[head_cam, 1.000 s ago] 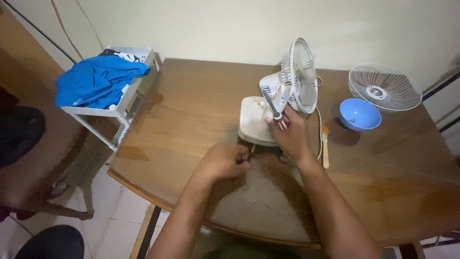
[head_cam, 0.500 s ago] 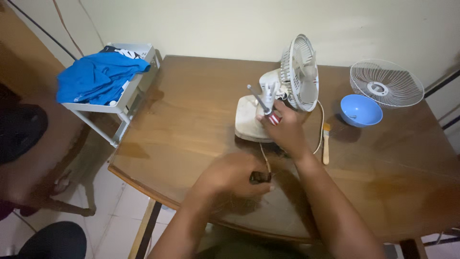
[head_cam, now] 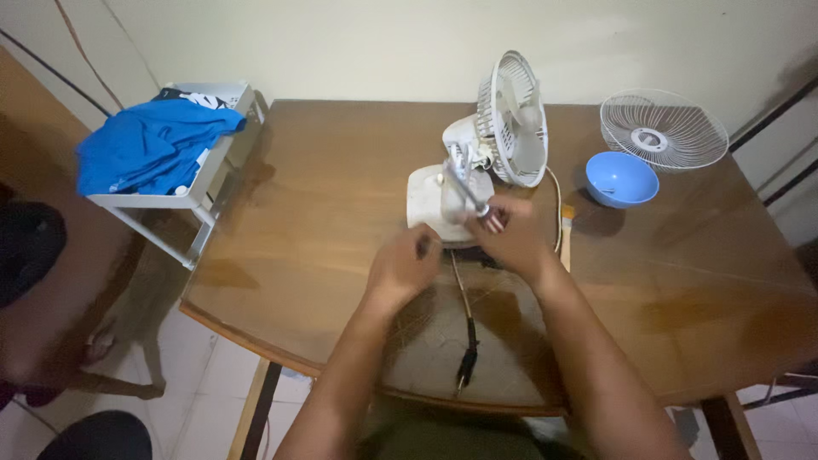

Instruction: The person disassembles a small table fan by removing the front grille and unscrewing the base. They then use a screwdriver to scrape black residue from the fan's power plug prongs into a small blue bowl. The person continues scraping the prongs repeatedly throughout the clip.

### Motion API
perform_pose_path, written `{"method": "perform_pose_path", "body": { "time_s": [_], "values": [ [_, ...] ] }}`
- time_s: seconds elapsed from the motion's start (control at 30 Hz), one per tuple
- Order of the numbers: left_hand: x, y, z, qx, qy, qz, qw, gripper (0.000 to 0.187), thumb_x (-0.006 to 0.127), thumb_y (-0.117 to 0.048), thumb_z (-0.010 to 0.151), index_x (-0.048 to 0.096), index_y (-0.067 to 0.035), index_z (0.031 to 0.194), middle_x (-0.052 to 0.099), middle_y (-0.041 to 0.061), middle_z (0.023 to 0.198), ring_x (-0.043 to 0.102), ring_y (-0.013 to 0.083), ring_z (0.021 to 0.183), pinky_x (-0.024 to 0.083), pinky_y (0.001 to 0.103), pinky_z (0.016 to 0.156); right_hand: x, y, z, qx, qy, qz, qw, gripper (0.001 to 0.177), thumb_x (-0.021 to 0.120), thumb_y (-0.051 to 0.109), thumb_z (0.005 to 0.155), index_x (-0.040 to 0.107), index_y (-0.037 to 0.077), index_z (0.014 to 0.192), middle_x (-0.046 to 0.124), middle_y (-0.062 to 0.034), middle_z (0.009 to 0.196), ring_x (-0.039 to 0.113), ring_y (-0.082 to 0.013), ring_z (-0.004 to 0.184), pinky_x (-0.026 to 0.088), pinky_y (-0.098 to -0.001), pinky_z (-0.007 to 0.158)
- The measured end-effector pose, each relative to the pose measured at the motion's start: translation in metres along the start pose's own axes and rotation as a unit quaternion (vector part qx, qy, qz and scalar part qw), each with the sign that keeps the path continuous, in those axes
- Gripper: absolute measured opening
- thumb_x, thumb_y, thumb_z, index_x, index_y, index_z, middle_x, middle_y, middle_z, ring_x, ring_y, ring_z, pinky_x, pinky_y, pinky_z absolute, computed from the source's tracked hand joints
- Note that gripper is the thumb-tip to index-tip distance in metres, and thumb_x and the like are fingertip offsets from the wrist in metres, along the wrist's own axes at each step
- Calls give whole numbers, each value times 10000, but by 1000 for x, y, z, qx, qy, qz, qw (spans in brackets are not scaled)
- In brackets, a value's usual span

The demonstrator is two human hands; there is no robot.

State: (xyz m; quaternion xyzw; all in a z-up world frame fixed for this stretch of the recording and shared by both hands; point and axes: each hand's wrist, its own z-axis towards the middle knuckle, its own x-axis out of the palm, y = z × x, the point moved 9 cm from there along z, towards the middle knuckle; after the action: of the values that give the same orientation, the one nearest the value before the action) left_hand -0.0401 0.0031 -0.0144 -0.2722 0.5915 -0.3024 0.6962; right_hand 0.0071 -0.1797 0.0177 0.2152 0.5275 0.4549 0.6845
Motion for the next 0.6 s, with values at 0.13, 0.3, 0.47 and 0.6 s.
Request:
{"method": "perform_pose_path", "body": {
  "time_s": [0.13,0.3,0.47,0.6],
  "values": [
    [-15,-11,16,72,-115,-5,991,370,714,-264,892,616,-67,1190,707,175,1084,684,359,1019,534,460,871,17,1,-7,-19,177,-104,979,373,802,372,827,711,20,742,626,-94,579,588,-155,544,487,-368,571],
    [-7,-33,39,223,-125,10,967,726,870,-343,708,555,-51,1293,676,183,1229,616,406,1163,503,487,954,33,18,-23,-128,268,-15,955,301,716,333,905,730,32,907,684,-92,690,577,-145,598,511,-367,601],
    [12,-26,62,237,-120,-54,963,715,848,-404,821,565,-43,1370,675,198,1248,627,388,1180,514,468,991,46,-10,-31,42,354,-104,929,284,702,295,904,717,13,929,713,-131,702,678,-233,594,559,-412,608],
    [20,-14,64,227,-128,-17,965,723,855,-447,834,573,-35,1357,687,192,1208,638,369,1153,512,456,957,54,-12,-36,67,368,-148,915,354,782,336,805,703,63,1015,727,-108,757,730,-281,645,587,-418,632]
  ]
}}
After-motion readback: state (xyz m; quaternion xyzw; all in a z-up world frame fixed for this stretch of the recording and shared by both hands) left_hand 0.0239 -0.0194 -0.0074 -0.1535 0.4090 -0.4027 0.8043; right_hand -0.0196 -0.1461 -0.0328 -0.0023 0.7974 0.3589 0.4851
